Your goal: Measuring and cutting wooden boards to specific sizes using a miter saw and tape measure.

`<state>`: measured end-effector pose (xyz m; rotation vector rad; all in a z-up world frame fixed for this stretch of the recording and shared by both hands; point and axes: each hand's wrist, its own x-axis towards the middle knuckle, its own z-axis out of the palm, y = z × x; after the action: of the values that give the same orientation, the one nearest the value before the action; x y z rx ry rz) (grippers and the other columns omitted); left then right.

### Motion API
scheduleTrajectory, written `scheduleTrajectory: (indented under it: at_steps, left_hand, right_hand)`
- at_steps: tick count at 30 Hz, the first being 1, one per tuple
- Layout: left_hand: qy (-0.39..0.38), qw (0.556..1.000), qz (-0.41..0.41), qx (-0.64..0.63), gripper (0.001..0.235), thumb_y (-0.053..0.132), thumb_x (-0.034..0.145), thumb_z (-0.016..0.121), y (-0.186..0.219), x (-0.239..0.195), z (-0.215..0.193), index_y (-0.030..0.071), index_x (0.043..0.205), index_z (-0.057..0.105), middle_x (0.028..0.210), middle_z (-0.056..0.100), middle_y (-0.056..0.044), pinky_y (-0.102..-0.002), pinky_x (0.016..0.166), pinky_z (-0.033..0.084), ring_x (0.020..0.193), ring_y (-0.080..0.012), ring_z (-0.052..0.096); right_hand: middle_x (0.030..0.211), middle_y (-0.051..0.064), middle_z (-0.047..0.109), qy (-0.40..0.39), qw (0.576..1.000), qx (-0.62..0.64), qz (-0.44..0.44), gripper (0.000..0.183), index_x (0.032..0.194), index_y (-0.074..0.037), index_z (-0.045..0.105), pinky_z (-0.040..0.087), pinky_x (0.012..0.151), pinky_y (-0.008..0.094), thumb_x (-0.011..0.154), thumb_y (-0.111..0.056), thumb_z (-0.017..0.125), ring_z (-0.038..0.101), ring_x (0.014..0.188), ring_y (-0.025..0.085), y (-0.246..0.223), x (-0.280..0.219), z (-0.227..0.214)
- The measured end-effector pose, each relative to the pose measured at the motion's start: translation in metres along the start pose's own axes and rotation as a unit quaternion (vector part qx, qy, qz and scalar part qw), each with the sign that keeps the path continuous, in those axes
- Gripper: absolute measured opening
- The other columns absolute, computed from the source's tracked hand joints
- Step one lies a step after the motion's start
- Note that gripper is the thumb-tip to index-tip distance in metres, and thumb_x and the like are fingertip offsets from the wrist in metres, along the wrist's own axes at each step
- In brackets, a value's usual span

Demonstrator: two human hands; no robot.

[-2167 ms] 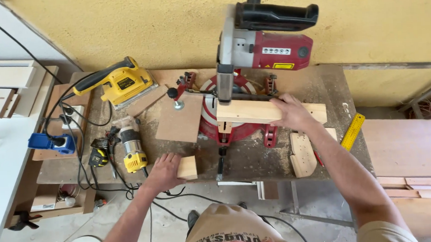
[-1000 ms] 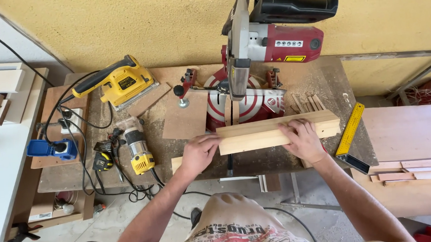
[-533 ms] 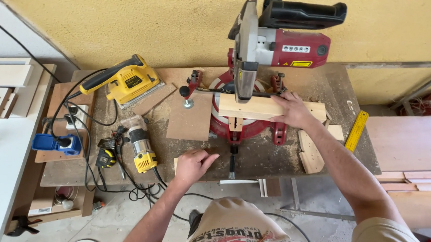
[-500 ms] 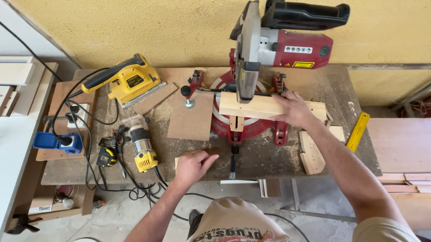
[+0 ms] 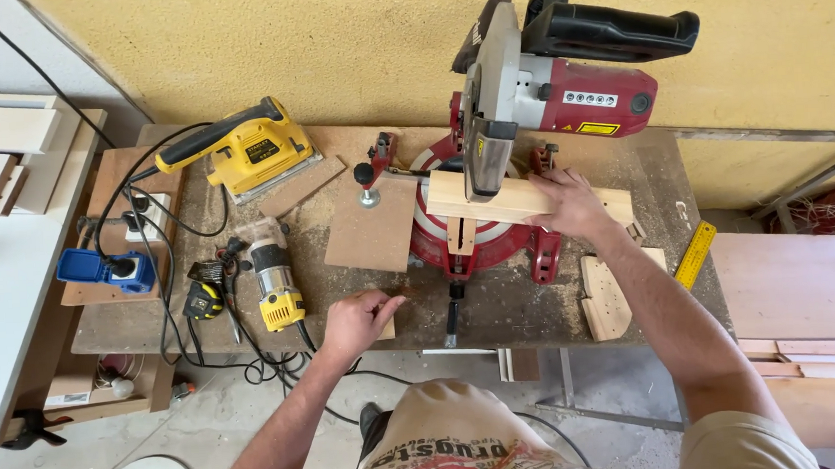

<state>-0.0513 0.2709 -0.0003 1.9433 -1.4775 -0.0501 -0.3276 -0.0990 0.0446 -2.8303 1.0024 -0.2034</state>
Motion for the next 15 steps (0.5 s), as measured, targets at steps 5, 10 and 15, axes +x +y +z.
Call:
scheduleTrajectory:
  at_steps: [5, 10, 15]
  left_hand:
    - [0.0, 1.0, 0.006, 0.013, 0.031, 0.051, 0.089, 0.073, -0.002, 0.006, 0.0, 0.024, 0.077, 0.075, 0.054, 0.063, 0.0, -0.033, 0.055, 0.057, 0.057, -0.0227, 0.068]
    - [-0.015, 1.0, 0.006, 0.016, 0.032, 0.053, 0.091, 0.072, 0.002, 0.017, -0.008, 0.023, 0.078, 0.076, 0.056, 0.066, -0.001, -0.034, 0.055, 0.057, 0.058, -0.0238, 0.07]
    - [-0.066, 0.989, 0.078, 0.105, 0.027, 0.046, 0.094, 0.068, -0.002, 0.078, 0.007, 0.022, 0.101, 0.077, 0.086, 0.075, -0.005, -0.036, 0.078, 0.058, 0.087, -0.0248, 0.073]
  right_hand:
    - [0.137, -0.003, 0.057, -0.008, 1.0, 0.006, -0.005, 0.092, 0.146, -0.033, 0.058, 0.045, 0.107, 0.042, 0.064, -0.068, 0.08, 0.052, 0.128, 0.027, -0.015, 0.002, -0.002]
    - [0.132, -0.003, 0.059, 0.002, 1.0, -0.012, -0.019, 0.091, 0.145, -0.033, 0.06, 0.044, 0.105, 0.042, 0.063, -0.065, 0.081, 0.053, 0.126, 0.026, -0.031, 0.005, -0.009]
    - [0.133, -0.002, 0.058, -0.006, 1.0, 0.012, -0.007, 0.091, 0.146, -0.034, 0.059, 0.045, 0.105, 0.046, 0.063, -0.063, 0.082, 0.054, 0.127, 0.027, -0.03, 0.008, -0.002]
